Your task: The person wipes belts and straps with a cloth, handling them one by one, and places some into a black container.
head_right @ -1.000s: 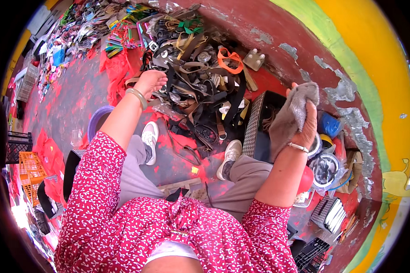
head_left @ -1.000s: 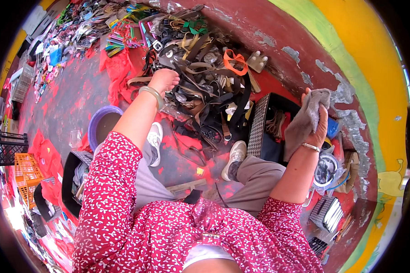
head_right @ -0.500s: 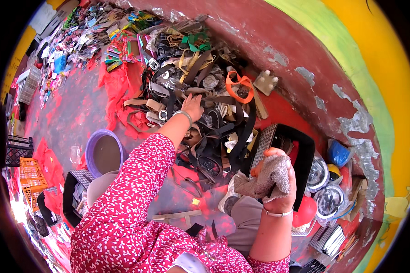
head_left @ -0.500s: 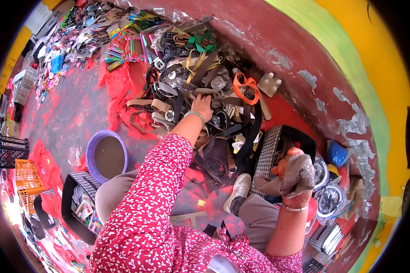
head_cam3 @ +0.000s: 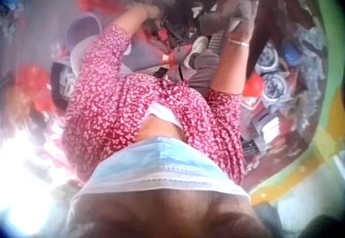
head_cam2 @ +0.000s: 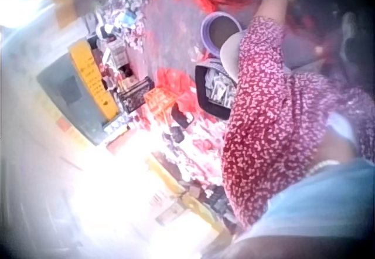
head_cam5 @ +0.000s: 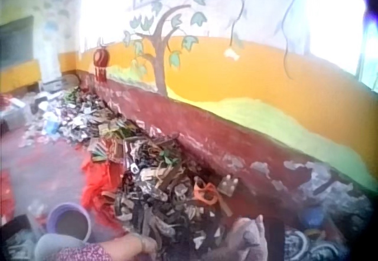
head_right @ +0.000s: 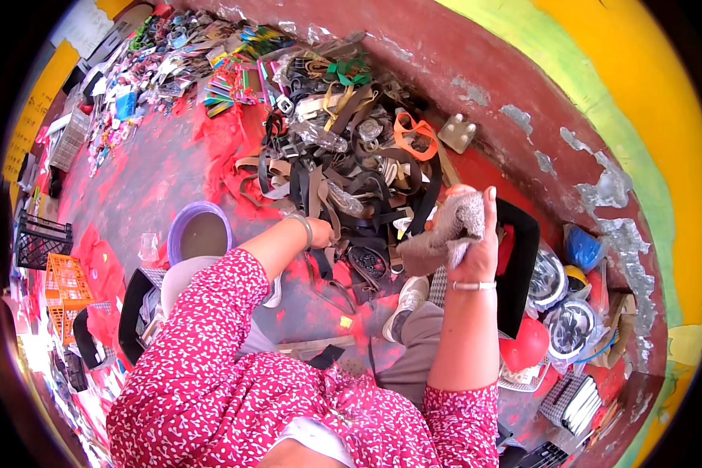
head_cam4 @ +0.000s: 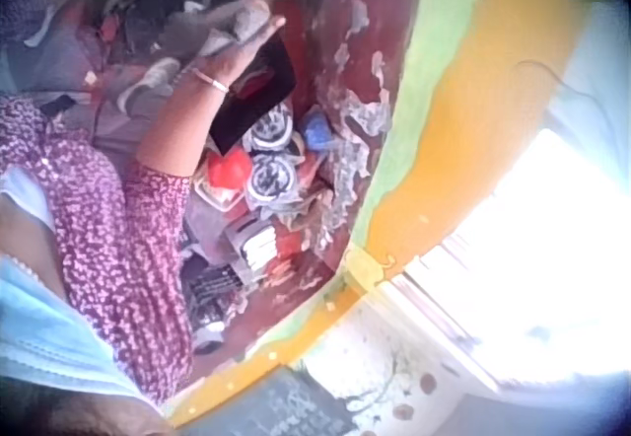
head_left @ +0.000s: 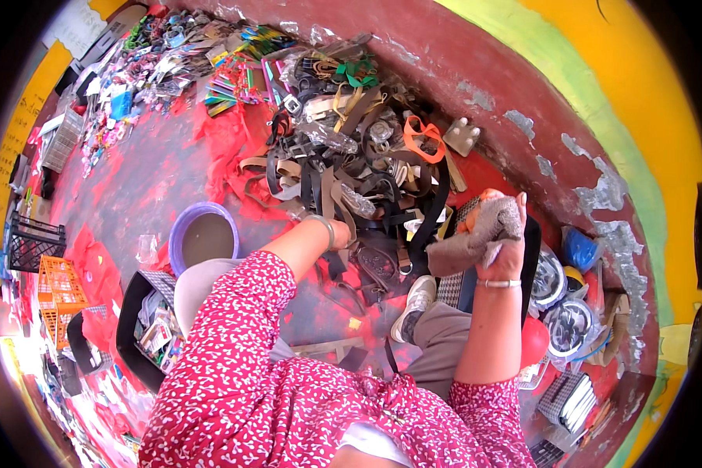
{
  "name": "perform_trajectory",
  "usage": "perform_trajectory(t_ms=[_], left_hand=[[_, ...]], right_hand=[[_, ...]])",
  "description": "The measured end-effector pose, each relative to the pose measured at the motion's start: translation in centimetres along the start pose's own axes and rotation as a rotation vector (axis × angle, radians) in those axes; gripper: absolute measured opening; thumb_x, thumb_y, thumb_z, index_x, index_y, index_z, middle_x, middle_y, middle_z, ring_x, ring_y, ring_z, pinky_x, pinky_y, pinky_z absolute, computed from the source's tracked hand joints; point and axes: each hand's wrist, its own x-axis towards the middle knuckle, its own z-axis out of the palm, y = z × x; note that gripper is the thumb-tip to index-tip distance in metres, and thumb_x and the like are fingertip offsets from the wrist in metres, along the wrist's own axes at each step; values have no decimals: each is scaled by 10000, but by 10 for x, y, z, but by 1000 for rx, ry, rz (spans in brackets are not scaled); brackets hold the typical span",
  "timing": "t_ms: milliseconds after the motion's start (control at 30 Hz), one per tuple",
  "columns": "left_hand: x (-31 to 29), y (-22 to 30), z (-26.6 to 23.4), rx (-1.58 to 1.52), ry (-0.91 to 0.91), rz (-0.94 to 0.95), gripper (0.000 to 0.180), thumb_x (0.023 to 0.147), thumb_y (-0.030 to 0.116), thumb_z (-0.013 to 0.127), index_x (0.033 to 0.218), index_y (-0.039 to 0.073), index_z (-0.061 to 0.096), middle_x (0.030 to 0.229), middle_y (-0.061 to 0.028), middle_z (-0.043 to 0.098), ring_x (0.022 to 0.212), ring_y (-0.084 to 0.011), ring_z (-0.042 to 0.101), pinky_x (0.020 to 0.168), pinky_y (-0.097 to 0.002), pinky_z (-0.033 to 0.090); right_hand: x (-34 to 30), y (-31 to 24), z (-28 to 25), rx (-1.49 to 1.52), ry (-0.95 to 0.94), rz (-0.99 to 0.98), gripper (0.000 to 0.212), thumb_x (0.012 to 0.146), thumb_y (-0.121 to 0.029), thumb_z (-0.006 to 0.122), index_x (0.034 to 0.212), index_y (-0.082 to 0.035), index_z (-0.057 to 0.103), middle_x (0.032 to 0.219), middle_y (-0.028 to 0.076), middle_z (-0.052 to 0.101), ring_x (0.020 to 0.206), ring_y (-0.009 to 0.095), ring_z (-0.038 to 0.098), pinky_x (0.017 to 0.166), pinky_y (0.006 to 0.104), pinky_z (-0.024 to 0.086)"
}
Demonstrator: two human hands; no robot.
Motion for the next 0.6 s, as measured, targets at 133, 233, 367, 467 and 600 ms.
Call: perform_trajectory(t_ms=[133, 233, 367, 467, 600], left_hand=[[-87, 35, -29, 199, 133, 46, 357, 734, 182, 520, 1081, 169, 600, 1055, -89, 607, 979, -269, 571, 868, -381, 425], [-148, 42, -49, 100, 445, 292, 257, 809, 190, 478, 1012, 87, 596, 890, -117, 629, 833, -244, 610, 720, -337, 467], [-228, 59, -90, -909, 596, 433, 326, 894, 158, 462, 1212, 91, 491, 611, 18, 544, 547, -66, 527, 543, -221, 449], [-256, 50, -96, -1215, 757, 698, 315, 898, 167, 472, 1187, 46, 492, 606, -2, 540, 553, -70, 522, 528, -227, 442], [-260, 59, -76, -1393, 712, 818, 303, 902, 171, 468, 1168, 27, 489, 626, -6, 537, 556, -72, 521, 520, -209, 435]], right_hand=[[10, -3, -14, 94, -168, 2, 280, 857, -318, 498, 869, -47, 565, 747, 93, 595, 663, 224, 584, 606, 342, 495], [10, 1, 5, 62, -40, -50, 77, 810, -70, 497, 836, -29, 556, 819, 120, 622, 720, 225, 592, 669, 328, 493], [25, 10, -18, -122, -173, 35, 145, 737, 59, 446, 778, -19, 560, 770, 115, 611, 678, 210, 592, 626, 306, 493], [9, 18, 5, -448, -384, 66, 152, 783, -73, 481, 845, 12, 590, 774, 101, 611, 642, 170, 566, 593, 267, 467], [-9, 45, 35, -382, -794, 390, 495, 844, -409, 537, 1094, 18, 542, 960, 112, 614, 603, 114, 535, 558, 231, 448]])
